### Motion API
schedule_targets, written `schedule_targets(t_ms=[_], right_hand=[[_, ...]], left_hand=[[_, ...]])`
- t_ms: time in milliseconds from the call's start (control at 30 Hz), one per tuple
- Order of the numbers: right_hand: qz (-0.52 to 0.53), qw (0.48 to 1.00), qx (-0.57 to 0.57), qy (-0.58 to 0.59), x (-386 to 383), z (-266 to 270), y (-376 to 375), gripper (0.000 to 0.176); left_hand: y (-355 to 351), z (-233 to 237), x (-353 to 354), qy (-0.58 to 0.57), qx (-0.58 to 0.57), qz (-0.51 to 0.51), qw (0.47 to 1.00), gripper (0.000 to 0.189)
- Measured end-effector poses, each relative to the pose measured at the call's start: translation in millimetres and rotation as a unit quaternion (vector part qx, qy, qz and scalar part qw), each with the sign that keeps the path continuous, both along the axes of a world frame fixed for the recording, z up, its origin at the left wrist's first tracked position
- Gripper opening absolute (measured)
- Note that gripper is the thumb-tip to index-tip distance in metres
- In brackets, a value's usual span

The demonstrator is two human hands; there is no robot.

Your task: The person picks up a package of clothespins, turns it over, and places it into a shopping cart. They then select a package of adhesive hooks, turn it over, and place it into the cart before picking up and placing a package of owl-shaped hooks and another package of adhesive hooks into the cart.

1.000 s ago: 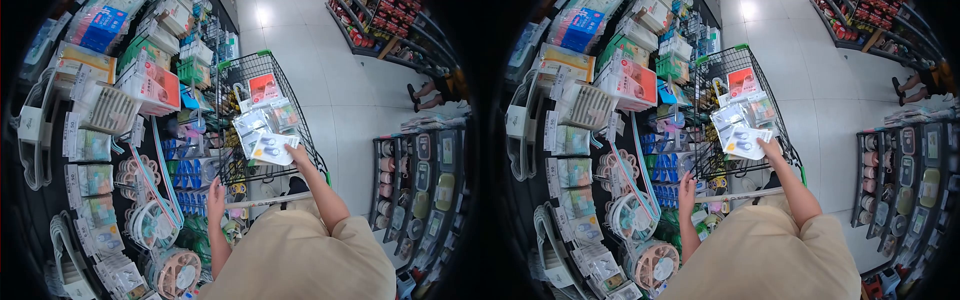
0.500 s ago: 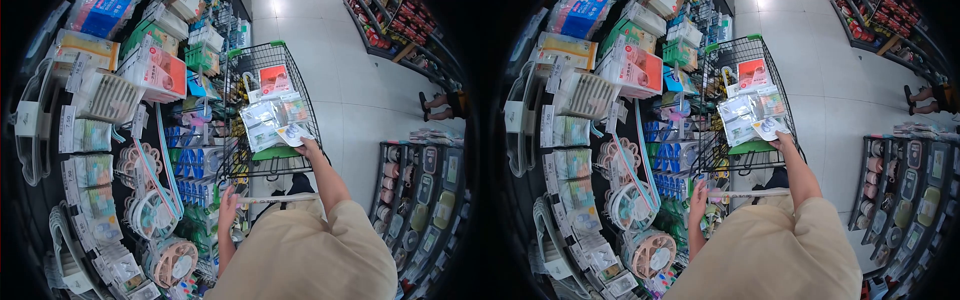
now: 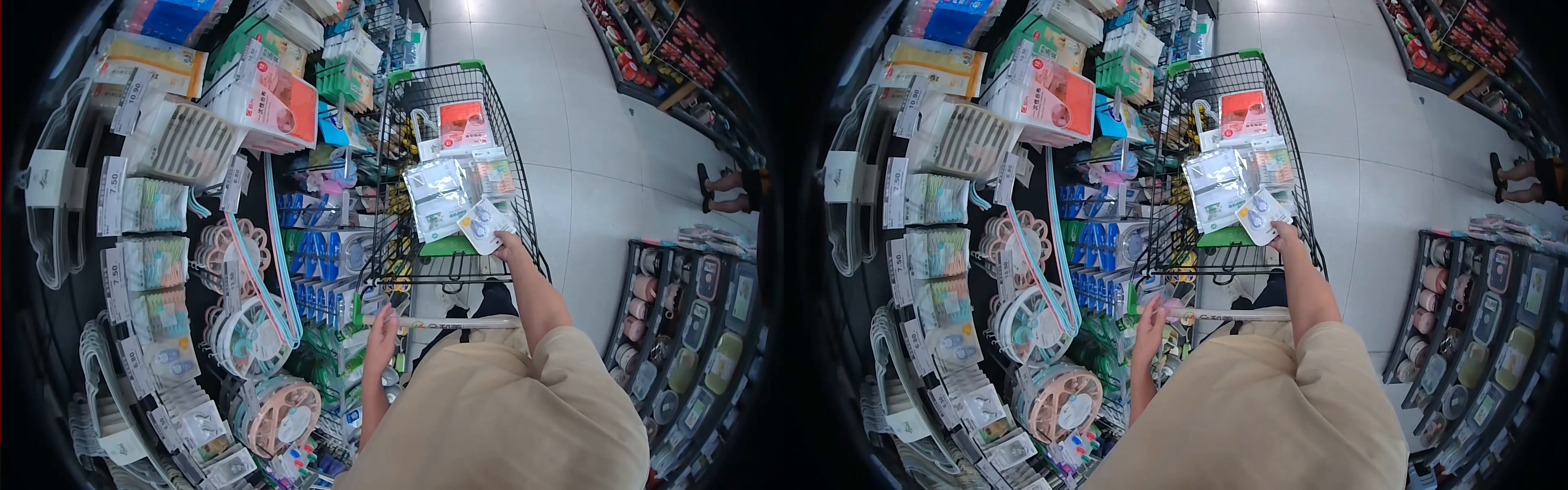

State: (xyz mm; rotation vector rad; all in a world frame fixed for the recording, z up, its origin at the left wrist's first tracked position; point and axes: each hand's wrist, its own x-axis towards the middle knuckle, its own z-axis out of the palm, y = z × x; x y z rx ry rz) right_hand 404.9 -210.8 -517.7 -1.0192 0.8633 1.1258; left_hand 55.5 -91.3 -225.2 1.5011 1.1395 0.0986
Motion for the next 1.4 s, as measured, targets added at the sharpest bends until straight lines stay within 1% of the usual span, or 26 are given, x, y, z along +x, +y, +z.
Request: schedule_targets(t_ms=[33,100,167,200,233,267,300,367,500,567,600,700,733,767,833,867,900,967,1067,1100,1167,1200,1267,1300,1367,1400], right_hand=[[0.000,1.000,0.000,0.000,-3.2,-3.5,2.6,0.043],[-0.106,0.994,0.006,0.012,-11.5,-5.6,10.8,0.045],[-0.110,0.993,0.007,0.031,-17.2,-1.9,16.9,0.047],[-0.136,0.990,-0.019,0.021,-22.0,5.2,22.0,0.048],[-0.161,0.986,-0.045,0.012,-28.4,14.8,28.7,0.049],[-0.210,0.975,-0.060,-0.026,-35.8,37.3,36.7,0.048],[-0.210,0.975,-0.060,-0.027,-39.7,55.3,41.8,0.048],[-0.243,0.959,-0.135,-0.051,-42.4,78.6,47.6,0.045],[-0.245,0.957,-0.134,-0.075,-35.9,58.2,43.8,0.043],[-0.201,0.971,-0.110,-0.071,-23.7,45.4,39.0,0.042],[-0.215,0.972,-0.079,-0.052,-18.8,33.9,35.1,0.042],[-0.193,0.978,-0.080,-0.029,-4.5,16.9,27.2,0.042],[-0.203,0.977,-0.064,0.000,-1.0,12.1,24.9,0.039],[-0.203,0.977,-0.063,0.001,0.1,8.0,19.6,0.039],[-0.160,0.987,-0.005,0.019,0.2,-2.1,7.3,0.037],[-0.142,0.989,-0.008,0.037,1.0,-9.4,5.2,0.038],[-0.142,0.989,-0.007,0.037,1.7,-10.6,1.6,0.038],[-0.131,0.988,-0.022,0.083,1.7,-12.6,-4.8,0.039],[-0.099,0.992,-0.004,0.083,1.6,-22.3,-10.3,0.040],[-0.099,0.992,-0.003,0.082,2.2,-11.4,-9.0,0.040],[-0.117,0.988,-0.048,0.084,3.1,19.9,-5.4,0.041],[-0.117,0.989,-0.047,0.082,3.7,19.7,-5.6,0.041],[-0.059,0.996,-0.051,0.031,2.8,19.7,-6.5,0.042],[-0.059,0.997,-0.050,0.028,1.6,14.6,-6.4,0.042],[-0.065,0.997,-0.047,0.024,-2.8,3.2,-6.7,0.049],[-0.063,0.997,-0.045,0.021,-5.2,6.3,-7.4,0.049]], left_hand=[[-0.2,-0.2,0.4,0.000,0.000,0.000,1.000,0.045],[-1.0,-1.7,1.1,0.001,-0.005,-0.010,1.000,0.047],[-0.5,-10.3,-0.2,-0.004,0.000,-0.018,1.000,0.047],[-0.3,-13.7,-1.2,-0.007,0.006,-0.026,1.000,0.046],[-0.3,-14.4,-0.8,-0.008,0.006,-0.026,1.000,0.046],[-0.1,-15.0,-0.2,-0.013,-0.002,-0.028,1.000,0.046],[0.2,-15.4,0.0,-0.018,-0.009,-0.029,0.999,0.046],[1.0,-18.3,-1.4,-0.019,-0.006,-0.033,0.999,0.046],[2.5,-16.9,-1.7,-0.020,-0.011,-0.037,0.999,0.046],[3.4,-13.9,-1.3,-0.019,-0.008,-0.042,0.999,0.046],[3.7,-12.9,-0.7,-0.018,-0.006,-0.047,0.999,0.046],[3.3,-12.2,-1.7,-0.022,-0.013,-0.042,0.999,0.046],[3.1,-11.9,-2.1,-0.021,-0.013,-0.042,0.999,0.046],[3.2,-11.5,-2.3,-0.021,-0.014,-0.043,0.999,0.046],[3.9,-10.4,-3.8,-0.020,-0.014,-0.043,0.999,0.046],[4.3,-10.0,-4.3,-0.020,-0.019,-0.041,0.999,0.046],[4.6,-8.8,-4.1,-0.020,-0.025,-0.040,0.999,0.046],[5.4,-6.2,-3.8,-0.015,-0.021,-0.043,0.999,0.046],[5.7,-5.2,-3.9,-0.016,-0.022,-0.042,0.999,0.046],[5.5,-5.2,-4.0,-0.019,-0.027,-0.037,0.999,0.047],[5.6,-1.6,-0.8,-0.018,-0.018,-0.043,0.999,0.046],[6.0,-0.5,0.4,-0.016,-0.008,-0.049,0.999,0.045],[6.7,0.4,1.2,-0.018,-0.009,-0.050,0.999,0.045],[7.3,0.7,1.4,-0.019,-0.010,-0.051,0.998,0.045],[8.8,-0.3,0.3,-0.022,-0.006,-0.052,0.998,0.044],[9.4,-1.7,-0.7,-0.023,-0.003,-0.053,0.998,0.044]])
